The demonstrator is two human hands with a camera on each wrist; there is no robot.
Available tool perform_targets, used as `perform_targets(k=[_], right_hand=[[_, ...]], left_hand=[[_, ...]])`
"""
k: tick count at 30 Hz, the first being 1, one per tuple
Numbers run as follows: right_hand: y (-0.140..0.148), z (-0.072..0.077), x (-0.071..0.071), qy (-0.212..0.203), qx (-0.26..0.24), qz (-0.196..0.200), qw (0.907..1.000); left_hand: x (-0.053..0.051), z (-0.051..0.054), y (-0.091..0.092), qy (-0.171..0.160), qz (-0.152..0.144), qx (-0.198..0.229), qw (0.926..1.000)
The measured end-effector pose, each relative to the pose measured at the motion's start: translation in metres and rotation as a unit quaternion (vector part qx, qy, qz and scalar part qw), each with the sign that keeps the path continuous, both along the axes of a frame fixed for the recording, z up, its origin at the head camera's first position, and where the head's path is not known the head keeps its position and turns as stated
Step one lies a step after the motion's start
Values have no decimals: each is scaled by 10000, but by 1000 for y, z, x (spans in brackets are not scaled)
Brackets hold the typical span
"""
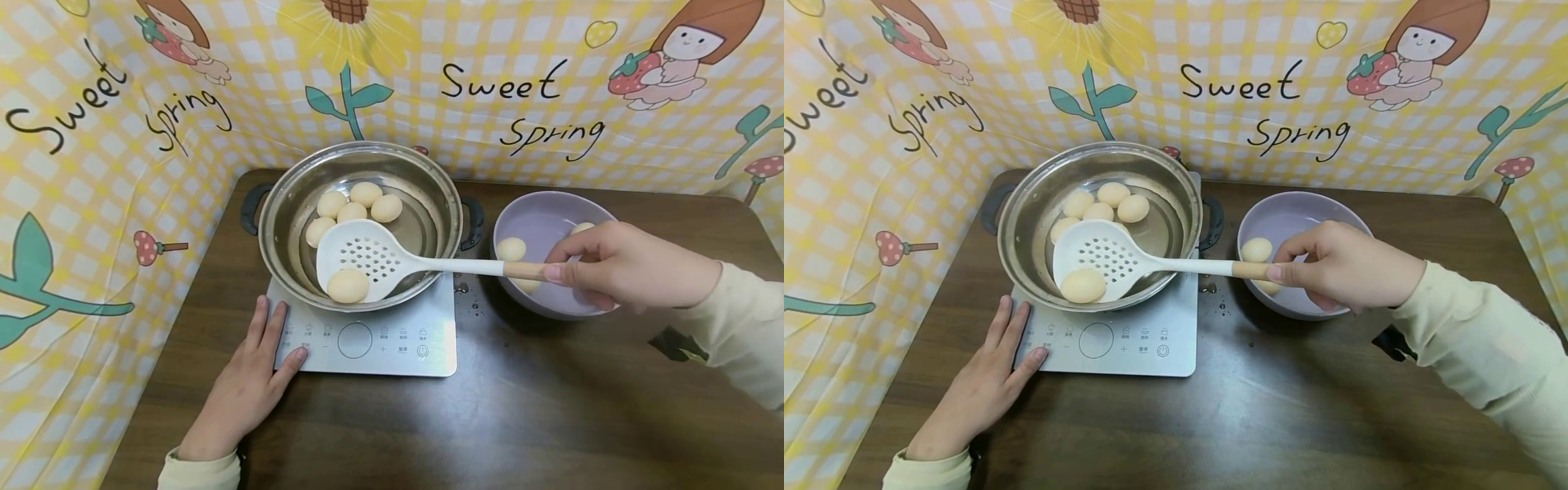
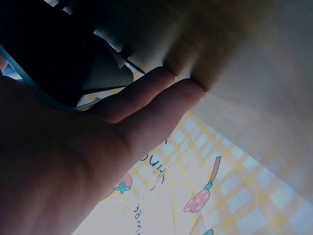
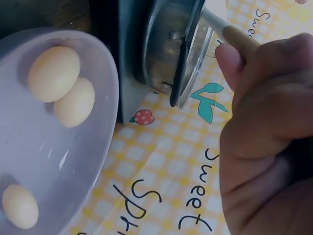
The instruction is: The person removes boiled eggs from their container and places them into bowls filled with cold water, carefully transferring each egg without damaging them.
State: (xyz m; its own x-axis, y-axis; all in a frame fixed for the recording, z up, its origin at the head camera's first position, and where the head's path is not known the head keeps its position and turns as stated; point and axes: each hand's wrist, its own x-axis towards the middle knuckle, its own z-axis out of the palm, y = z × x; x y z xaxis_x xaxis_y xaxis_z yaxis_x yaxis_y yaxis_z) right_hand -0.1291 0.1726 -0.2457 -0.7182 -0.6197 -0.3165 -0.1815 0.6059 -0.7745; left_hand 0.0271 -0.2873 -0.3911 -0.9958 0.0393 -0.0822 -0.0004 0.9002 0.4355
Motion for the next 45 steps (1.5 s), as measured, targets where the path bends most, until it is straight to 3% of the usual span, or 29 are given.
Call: perform_targets(k=[5,14,23,31,38,45], right_hand=[[2,1,-4,-559,-66,142,9983],[8,-3,-2,-858,-380,297,9951],[22,1,1,-675,-403,291,9965],[43,6,3,-606,-8,-67,9981],[68,5,3,-641,-62,-4,9979],[89,4,12,-476,192,-537,9972]], left_hand=[[0,0,1,-46,7,-17,10000],[1,0,2,-43,-11,-39,10000],[3,-2,0,-12,-24,3,10000],[5,-4,-1,12,-10,49,10000],[4,-4,-2,-67,-3,71,10000],[4,-5,-2,-87,10,58,9999]])
